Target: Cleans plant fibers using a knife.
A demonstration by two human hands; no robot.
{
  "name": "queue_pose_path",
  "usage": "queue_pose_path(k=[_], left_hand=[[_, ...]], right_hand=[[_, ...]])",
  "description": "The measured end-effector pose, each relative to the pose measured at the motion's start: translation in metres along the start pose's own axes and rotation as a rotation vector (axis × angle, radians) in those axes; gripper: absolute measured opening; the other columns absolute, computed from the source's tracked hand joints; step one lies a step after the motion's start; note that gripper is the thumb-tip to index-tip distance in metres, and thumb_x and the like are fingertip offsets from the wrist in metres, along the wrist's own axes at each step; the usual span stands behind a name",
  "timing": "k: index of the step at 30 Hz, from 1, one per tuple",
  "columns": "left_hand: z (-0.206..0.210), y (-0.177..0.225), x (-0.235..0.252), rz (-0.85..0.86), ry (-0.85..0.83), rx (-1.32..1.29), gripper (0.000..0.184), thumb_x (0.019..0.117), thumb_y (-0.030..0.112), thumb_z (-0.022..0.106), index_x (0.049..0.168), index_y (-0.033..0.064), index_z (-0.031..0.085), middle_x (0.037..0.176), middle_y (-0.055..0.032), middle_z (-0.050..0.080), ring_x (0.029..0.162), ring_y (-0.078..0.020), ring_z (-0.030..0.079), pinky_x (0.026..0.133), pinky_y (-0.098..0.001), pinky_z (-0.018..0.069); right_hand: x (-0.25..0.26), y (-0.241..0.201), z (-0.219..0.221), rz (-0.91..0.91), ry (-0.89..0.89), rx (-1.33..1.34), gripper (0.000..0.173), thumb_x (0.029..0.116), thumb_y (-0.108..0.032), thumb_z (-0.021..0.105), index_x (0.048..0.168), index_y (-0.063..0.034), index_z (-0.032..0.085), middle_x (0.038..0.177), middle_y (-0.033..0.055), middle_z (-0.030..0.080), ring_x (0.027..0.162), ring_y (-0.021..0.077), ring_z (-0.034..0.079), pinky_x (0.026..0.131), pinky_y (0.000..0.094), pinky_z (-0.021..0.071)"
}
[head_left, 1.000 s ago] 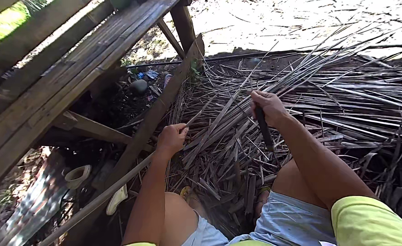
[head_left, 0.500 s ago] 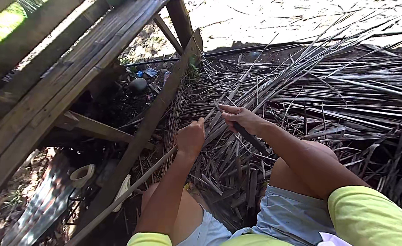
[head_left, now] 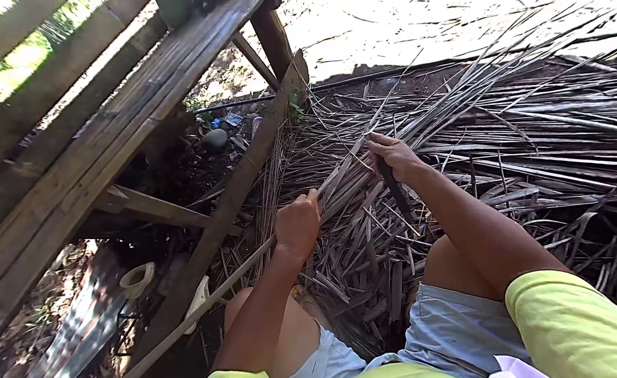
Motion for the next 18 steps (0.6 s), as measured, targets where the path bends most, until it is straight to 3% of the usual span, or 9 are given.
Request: queue_pose_path(k=[7, 9, 12, 14, 16, 18], left_hand=[[-0.005, -0.015, 0.003, -0.036, 0.018, -0.039, 0.025, 0.1061, 0.014, 0.054, 0.118, 0.0038, 0.073, 0.093, -0.0204, 0.073, 0.082, -0.0402, 0.073, 0.068, -0.0567, 0.0560], [-0.005, -0.018, 0.006, -0.069, -0.005, -0.040, 0.025, 0.1070, 0.016, 0.053, 0.115, 0.0032, 0.073, 0.094, -0.0208, 0.073, 0.086, -0.0409, 0.073, 0.071, -0.0580, 0.0560], [-0.001, -0.016, 0.009, -0.074, -0.020, -0.060, 0.025, 0.1075, 0.017, 0.053, 0.116, 0.0046, 0.073, 0.096, -0.0201, 0.074, 0.087, -0.0399, 0.073, 0.071, -0.0581, 0.0564], [0.003, -0.011, 0.010, -0.041, -0.021, -0.073, 0.025, 0.1069, 0.016, 0.053, 0.118, 0.0059, 0.073, 0.097, -0.0193, 0.074, 0.086, -0.0394, 0.073, 0.071, -0.0574, 0.0568], [0.004, -0.005, 0.010, -0.023, -0.030, -0.100, 0.026, 0.1066, 0.017, 0.054, 0.120, 0.0075, 0.074, 0.097, -0.0180, 0.074, 0.087, -0.0386, 0.073, 0.072, -0.0573, 0.0569], [0.003, -0.002, 0.011, -0.030, -0.067, -0.156, 0.026, 0.1072, 0.019, 0.054, 0.121, 0.0092, 0.073, 0.097, -0.0176, 0.075, 0.089, -0.0380, 0.073, 0.075, -0.0584, 0.0566]], right_hand=[[0.017, -0.022, -0.066, -0.145, 0.386, -0.013, 0.044, 0.1095, -0.025, 0.051, 0.152, -0.0161, 0.045, 0.078, 0.0009, 0.051, 0.050, 0.0100, 0.050, 0.045, 0.0251, 0.0462], [0.001, -0.029, -0.049, -0.148, 0.273, -0.033, 0.039, 0.1096, -0.024, 0.050, 0.147, -0.0138, 0.047, 0.077, -0.0006, 0.052, 0.051, 0.0082, 0.051, 0.046, 0.0233, 0.0479], [-0.034, -0.022, 0.006, -0.085, -0.095, -0.075, 0.032, 0.1079, -0.018, 0.053, 0.138, -0.0075, 0.055, 0.070, -0.0004, 0.057, 0.049, 0.0081, 0.054, 0.045, 0.0234, 0.0498], [-0.051, -0.002, 0.034, 0.008, -0.287, -0.086, 0.041, 0.1075, -0.014, 0.053, 0.148, -0.0081, 0.049, 0.070, 0.0019, 0.058, 0.049, 0.0092, 0.054, 0.044, 0.0235, 0.0486], [-0.054, 0.011, 0.046, 0.064, -0.354, -0.072, 0.050, 0.1072, -0.013, 0.053, 0.156, -0.0140, 0.043, 0.069, 0.0031, 0.057, 0.048, 0.0099, 0.052, 0.044, 0.0238, 0.0470], [-0.047, 0.014, 0.046, 0.056, -0.299, -0.037, 0.049, 0.1068, -0.013, 0.054, 0.155, -0.0142, 0.045, 0.069, 0.0030, 0.057, 0.047, 0.0097, 0.052, 0.043, 0.0235, 0.0470]])
Point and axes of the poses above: each hand's wrist, its own x-axis towards the middle knuckle, its own z-axis out of the palm, y = z × x, the point moved 4 cm from there along x, towards the middle knuckle
